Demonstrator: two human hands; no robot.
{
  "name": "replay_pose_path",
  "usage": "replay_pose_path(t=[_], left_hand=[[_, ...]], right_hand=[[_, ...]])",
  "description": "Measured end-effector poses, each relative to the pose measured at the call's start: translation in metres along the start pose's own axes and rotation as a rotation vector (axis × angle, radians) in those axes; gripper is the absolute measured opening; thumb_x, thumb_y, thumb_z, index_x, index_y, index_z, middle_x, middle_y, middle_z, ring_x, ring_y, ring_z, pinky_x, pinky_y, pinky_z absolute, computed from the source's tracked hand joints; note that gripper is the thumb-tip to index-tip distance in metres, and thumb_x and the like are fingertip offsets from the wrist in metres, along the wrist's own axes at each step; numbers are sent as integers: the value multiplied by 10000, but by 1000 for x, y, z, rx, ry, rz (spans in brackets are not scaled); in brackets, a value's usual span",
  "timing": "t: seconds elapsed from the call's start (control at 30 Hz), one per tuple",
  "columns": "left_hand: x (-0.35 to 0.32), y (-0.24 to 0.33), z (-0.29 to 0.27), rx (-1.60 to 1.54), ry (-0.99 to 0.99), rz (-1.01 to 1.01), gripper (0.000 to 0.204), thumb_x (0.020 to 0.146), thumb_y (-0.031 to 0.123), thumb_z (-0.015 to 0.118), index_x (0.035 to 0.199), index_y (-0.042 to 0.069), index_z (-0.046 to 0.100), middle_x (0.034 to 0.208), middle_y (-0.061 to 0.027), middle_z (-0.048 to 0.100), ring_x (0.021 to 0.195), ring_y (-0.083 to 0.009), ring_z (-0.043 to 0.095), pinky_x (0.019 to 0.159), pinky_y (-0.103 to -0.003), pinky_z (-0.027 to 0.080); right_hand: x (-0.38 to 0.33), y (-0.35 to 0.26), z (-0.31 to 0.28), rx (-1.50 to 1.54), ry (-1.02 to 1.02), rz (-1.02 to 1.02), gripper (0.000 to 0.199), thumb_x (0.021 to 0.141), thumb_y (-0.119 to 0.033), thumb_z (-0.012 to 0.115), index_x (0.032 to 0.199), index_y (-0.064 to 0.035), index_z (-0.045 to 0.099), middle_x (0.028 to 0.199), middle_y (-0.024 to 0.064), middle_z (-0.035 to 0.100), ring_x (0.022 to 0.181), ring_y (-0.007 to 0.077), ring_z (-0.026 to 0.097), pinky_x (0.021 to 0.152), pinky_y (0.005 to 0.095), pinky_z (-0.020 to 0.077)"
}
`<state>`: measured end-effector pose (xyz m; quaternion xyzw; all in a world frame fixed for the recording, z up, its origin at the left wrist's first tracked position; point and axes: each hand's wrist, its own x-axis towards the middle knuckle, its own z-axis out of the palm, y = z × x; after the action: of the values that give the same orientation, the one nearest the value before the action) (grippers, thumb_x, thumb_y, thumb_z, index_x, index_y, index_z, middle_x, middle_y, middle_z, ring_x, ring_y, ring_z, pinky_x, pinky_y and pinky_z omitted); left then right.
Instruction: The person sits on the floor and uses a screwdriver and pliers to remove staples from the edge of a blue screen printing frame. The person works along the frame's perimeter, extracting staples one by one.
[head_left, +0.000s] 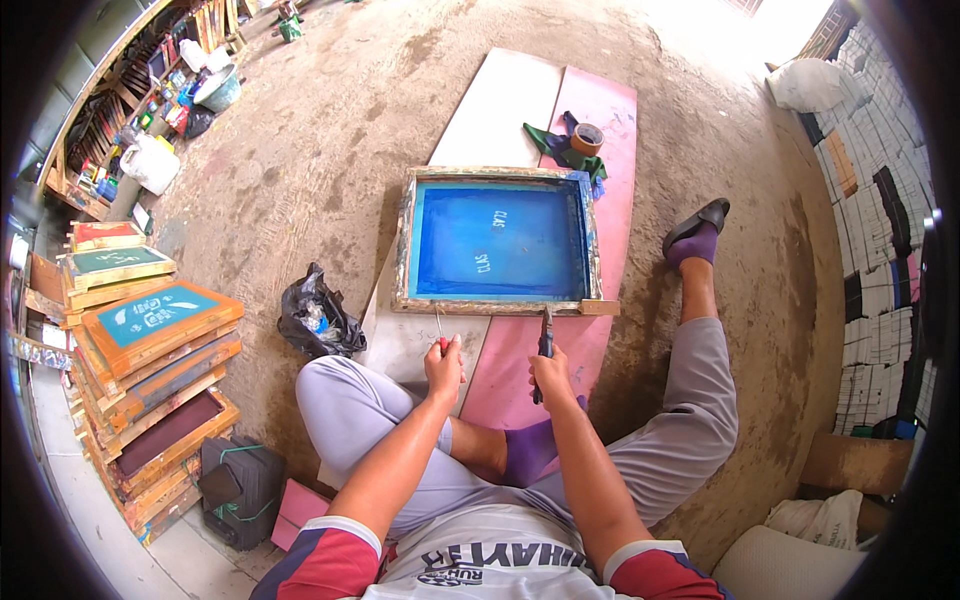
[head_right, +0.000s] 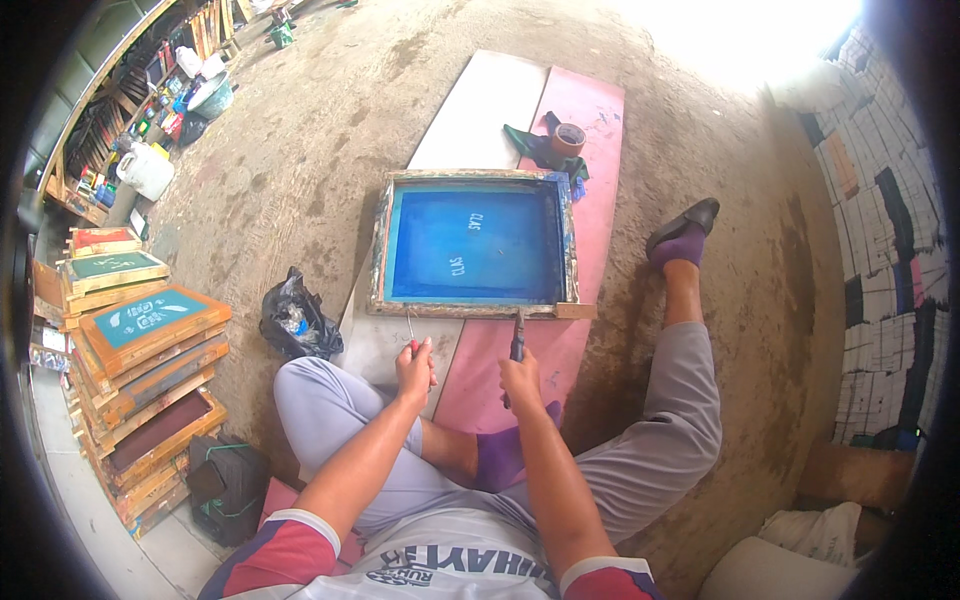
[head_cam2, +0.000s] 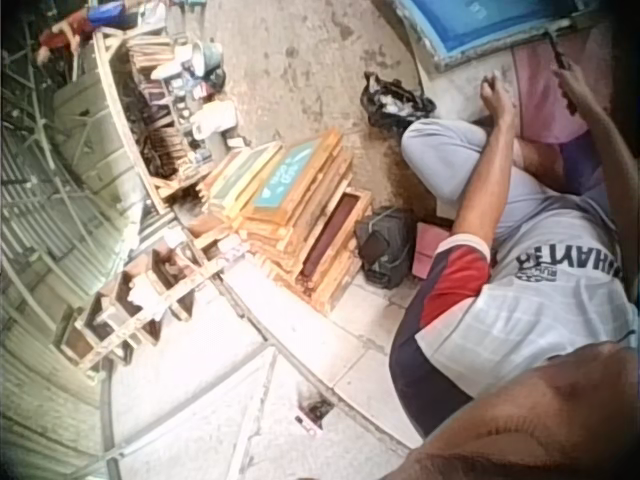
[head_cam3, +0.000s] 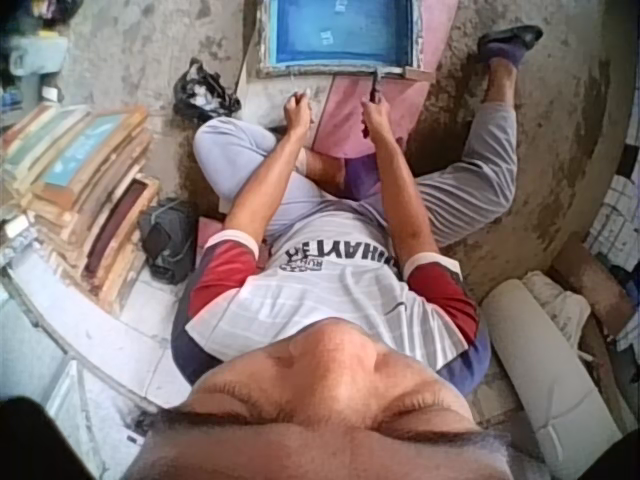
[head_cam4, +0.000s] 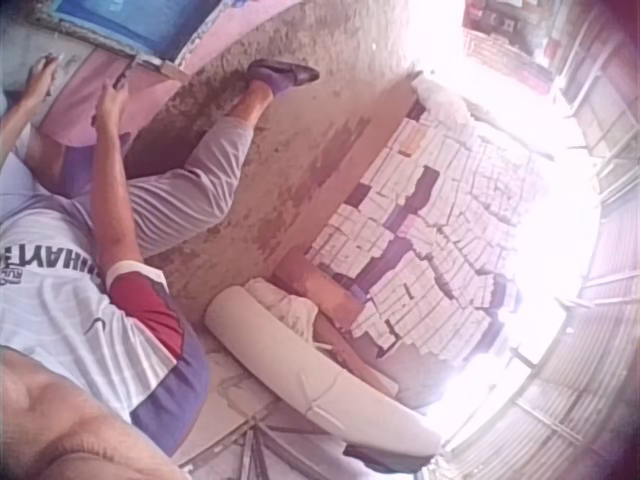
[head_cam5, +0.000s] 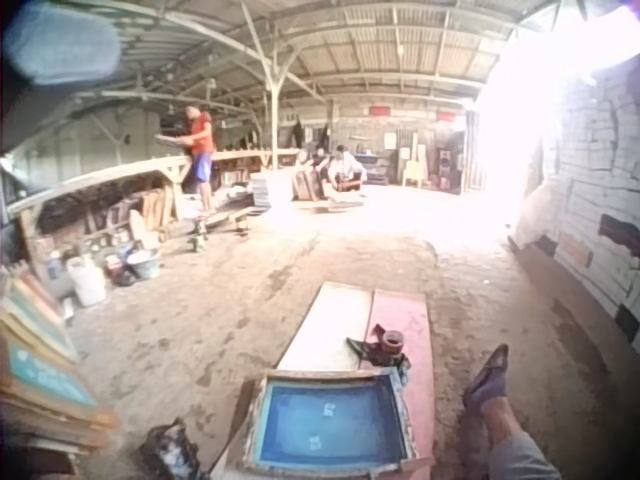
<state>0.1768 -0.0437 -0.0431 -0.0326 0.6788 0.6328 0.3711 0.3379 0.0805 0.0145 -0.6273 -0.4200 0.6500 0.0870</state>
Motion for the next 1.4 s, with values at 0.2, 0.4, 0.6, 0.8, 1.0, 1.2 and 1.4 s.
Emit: replay_pose_path(t=[0.2,0.4,0.6,0.8,1.0,1.2,1.4], left_hand=[[0,0,0,8,4,2,284,1002,275,684,853,67,560,641,-15,514,393,-112,457,333,-295,370],[0,3,-4,0,-2,5,290,999,286,693,859,63,571,658,-16,525,390,-112,450,335,-292,366],[-9,12,-6,0,-79,-72,292,990,315,716,1055,32,684,849,-67,691,384,-96,453,349,-261,347],[-3,-2,-16,-54,-50,-87,283,979,334,730,1094,84,667,924,-28,704,401,-100,494,344,-276,331],[0,2,-18,-79,122,-77,227,995,269,708,1020,53,639,824,-52,667,380,-104,452,337,-297,329],[11,4,-22,-102,358,-139,339,974,340,742,926,70,542,714,-30,546,361,-130,429,321,-306,340],[4,8,-16,-117,223,-98,363,988,380,721,914,71,546,699,-26,522,357,-122,423,312,-294,324]], right_hand=[[10,9,-19,11,-104,-35,509,921,-86,617,1421,-127,533,747,49,581,567,176,573,454,371,450],[10,8,-30,280,-259,43,457,939,-116,599,1394,-117,568,796,71,617,619,192,620,485,376,509],[-25,22,-5,-46,-455,48,436,971,-152,620,1405,-153,576,852,69,646,658,182,634,539,369,531],[-32,30,37,-168,-626,82,422,959,-211,661,1346,-65,581,889,99,672,709,194,663,575,390,547],[-24,28,44,-222,-718,106,468,994,-270,641,1395,-62,520,1104,144,679,973,251,714,677,441,571],[-17,30,24,-204,-625,83,495,1059,-302,582,1478,-75,450,1281,162,646,1115,285,682,737,462,591],[-13,15,-17,-153,-439,-39,469,1055,-339,591,1421,-64,491,1199,139,653,1015,248,690,679,437,572]])
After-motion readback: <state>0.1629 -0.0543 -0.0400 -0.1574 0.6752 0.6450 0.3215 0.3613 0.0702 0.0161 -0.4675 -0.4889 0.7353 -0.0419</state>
